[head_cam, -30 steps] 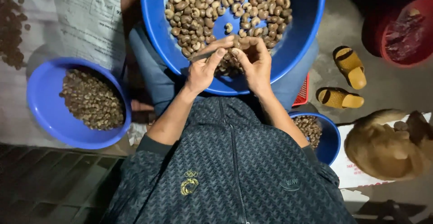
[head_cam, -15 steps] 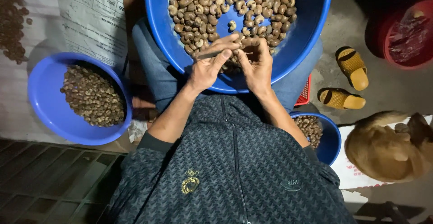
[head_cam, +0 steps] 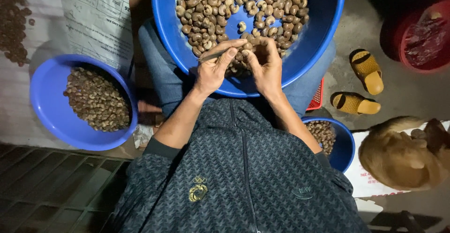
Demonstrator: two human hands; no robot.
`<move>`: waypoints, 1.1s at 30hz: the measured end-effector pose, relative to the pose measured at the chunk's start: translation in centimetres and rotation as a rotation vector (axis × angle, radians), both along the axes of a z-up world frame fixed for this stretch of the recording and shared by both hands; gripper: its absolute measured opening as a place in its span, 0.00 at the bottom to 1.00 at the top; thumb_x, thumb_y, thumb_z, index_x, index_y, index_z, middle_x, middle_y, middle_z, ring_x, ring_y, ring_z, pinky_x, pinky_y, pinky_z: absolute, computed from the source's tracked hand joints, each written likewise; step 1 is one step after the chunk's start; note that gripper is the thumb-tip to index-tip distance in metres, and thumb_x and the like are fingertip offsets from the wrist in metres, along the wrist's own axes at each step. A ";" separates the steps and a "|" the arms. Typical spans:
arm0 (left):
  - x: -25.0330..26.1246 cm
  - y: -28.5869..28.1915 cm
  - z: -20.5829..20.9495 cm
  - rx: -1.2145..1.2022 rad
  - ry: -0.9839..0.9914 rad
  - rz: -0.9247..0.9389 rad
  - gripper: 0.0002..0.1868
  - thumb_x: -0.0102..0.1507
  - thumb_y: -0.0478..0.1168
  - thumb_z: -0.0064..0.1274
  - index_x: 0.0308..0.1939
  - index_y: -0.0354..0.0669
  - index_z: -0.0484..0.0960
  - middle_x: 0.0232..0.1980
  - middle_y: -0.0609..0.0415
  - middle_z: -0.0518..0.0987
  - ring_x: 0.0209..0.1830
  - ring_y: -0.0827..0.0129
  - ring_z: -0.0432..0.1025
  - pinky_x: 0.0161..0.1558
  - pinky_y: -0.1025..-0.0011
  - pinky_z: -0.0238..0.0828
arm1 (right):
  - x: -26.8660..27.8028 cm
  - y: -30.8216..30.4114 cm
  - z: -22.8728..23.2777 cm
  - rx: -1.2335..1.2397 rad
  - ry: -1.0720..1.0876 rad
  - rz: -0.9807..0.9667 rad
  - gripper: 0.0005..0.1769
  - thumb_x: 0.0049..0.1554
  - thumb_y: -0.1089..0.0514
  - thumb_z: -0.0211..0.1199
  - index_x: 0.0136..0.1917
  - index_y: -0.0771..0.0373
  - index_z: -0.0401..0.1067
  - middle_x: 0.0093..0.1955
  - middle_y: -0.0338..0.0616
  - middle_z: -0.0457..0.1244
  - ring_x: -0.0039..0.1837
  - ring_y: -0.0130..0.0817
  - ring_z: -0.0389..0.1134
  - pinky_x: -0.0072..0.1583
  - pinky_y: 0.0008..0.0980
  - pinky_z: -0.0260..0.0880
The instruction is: A person uses a small knife to peel individual nuts from a large bowl and sorts them into smaller containers.
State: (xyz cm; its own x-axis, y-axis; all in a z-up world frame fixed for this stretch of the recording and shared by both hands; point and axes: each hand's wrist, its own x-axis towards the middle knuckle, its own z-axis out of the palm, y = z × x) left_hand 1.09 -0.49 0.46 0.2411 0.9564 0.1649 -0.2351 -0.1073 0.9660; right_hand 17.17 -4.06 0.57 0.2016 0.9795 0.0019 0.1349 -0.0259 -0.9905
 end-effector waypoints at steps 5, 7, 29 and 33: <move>0.3 0.1 0.2 0.055 -0.002 0.030 0.11 0.73 0.34 0.50 0.54 0.32 0.85 0.54 0.40 0.84 0.61 0.53 0.76 0.62 0.52 0.74 | 0.8 0.2 -1.4 -0.099 0.293 0.084 0.16 0.65 0.67 0.65 0.65 0.67 0.67 0.51 0.53 0.69 0.51 0.35 0.71 0.46 0.34 0.79; 0.5 -0.2 -0.1 0.062 -0.012 0.038 0.11 0.73 0.34 0.51 0.54 0.33 0.85 0.54 0.41 0.85 0.62 0.53 0.76 0.63 0.52 0.73 | 0.6 0.3 -0.5 -0.127 0.358 0.091 0.16 0.65 0.65 0.64 0.65 0.68 0.67 0.52 0.52 0.69 0.51 0.36 0.73 0.45 0.31 0.79; 0.5 -0.1 -0.4 0.164 0.258 0.052 0.12 0.73 0.40 0.53 0.55 0.39 0.86 0.58 0.43 0.83 0.65 0.45 0.73 0.68 0.47 0.68 | 1.5 0.3 -0.7 -0.382 0.777 0.044 0.22 0.61 0.67 0.58 0.68 0.72 0.69 0.59 0.57 0.70 0.59 0.45 0.75 0.63 0.45 0.77; 0.7 -0.3 -0.3 0.144 0.232 0.041 0.11 0.72 0.39 0.54 0.55 0.41 0.87 0.59 0.44 0.83 0.66 0.44 0.72 0.66 0.44 0.69 | 1.5 0.1 -1.8 -0.375 0.746 0.013 0.19 0.62 0.66 0.62 0.66 0.73 0.71 0.57 0.58 0.70 0.57 0.44 0.76 0.61 0.43 0.79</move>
State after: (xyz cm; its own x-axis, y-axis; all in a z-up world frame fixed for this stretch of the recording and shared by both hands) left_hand 1.78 -0.78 0.20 0.2499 0.9368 0.2449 -0.0020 -0.2524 0.9676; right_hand 18.71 -3.97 -1.21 0.0090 0.8909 -0.4541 -0.5505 -0.3747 -0.7460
